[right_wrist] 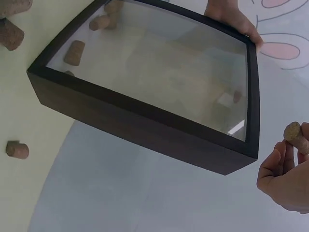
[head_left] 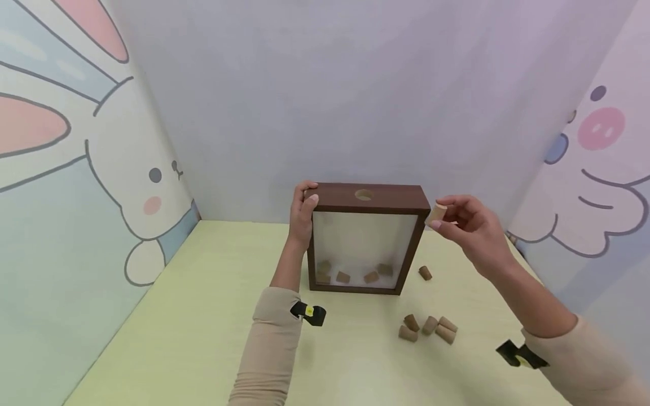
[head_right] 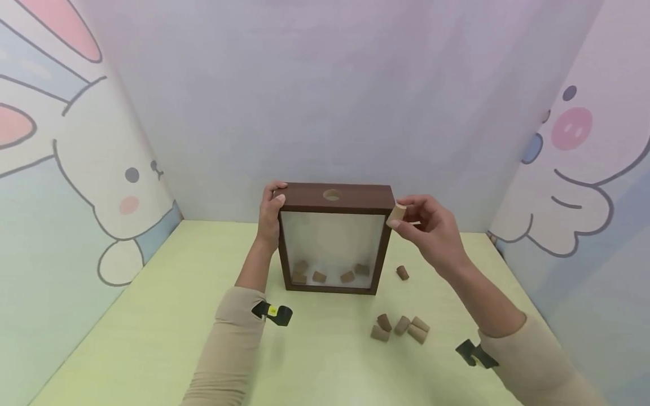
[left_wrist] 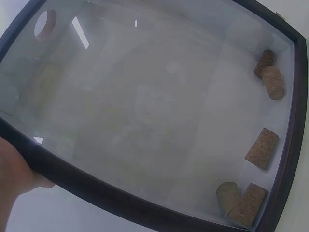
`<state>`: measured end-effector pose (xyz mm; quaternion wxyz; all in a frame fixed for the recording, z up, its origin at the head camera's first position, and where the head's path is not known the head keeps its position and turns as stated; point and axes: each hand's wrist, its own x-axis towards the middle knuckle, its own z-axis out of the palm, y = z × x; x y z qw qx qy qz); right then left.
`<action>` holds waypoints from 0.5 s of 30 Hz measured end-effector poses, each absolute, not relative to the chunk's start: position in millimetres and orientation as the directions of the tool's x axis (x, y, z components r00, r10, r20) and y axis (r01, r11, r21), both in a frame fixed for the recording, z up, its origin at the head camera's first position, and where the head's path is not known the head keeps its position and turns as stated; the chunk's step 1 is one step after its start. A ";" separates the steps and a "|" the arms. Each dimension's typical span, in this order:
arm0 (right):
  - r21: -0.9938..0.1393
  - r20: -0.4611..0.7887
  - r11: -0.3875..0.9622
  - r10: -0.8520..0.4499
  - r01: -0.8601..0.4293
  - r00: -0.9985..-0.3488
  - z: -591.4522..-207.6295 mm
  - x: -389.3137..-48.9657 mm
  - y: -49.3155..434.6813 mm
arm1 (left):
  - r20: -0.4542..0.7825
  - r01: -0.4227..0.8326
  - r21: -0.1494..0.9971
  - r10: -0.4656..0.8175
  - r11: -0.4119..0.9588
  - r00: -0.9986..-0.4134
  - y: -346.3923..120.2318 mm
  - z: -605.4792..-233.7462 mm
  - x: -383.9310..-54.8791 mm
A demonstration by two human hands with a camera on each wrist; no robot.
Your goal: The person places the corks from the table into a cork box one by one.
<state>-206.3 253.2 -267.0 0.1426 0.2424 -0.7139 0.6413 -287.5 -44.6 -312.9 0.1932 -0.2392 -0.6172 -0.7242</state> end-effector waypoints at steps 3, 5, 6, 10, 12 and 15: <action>-0.835 0.496 0.145 -0.220 -0.531 -0.840 -256.9 -210.7 251.8 | 0.580 0.569 0.805 0.020 -0.166 -0.814 -44.2 -313.9 -286.4; -0.830 0.483 0.178 -0.246 -0.529 -0.840 -249.7 -214.0 249.5 | 0.579 0.568 0.807 0.020 -0.163 -0.815 -44.2 -313.4 -285.9; -0.827 0.480 0.188 -0.255 -0.530 -0.839 -246.1 -216.0 248.1 | 0.580 0.570 0.806 0.019 -0.160 -0.815 -44.3 -313.4 -286.4; -0.834 0.471 0.170 -0.276 -0.525 -0.838 -232.9 -225.9 241.6 | 0.586 0.576 0.801 0.023 -0.163 -0.810 -45.4 -317.6 -293.3; -0.835 0.460 0.184 -0.285 -0.519 -0.841 -227.6 -231.3 238.8 | 0.586 0.575 0.801 0.025 -0.167 -0.810 -46.1 -323.1 -300.1; -0.834 0.432 0.235 -0.284 -0.499 -0.856 -222.6 -239.7 234.4 | 0.583 0.571 0.803 0.027 -0.173 -0.812 -47.0 -331.3 -309.6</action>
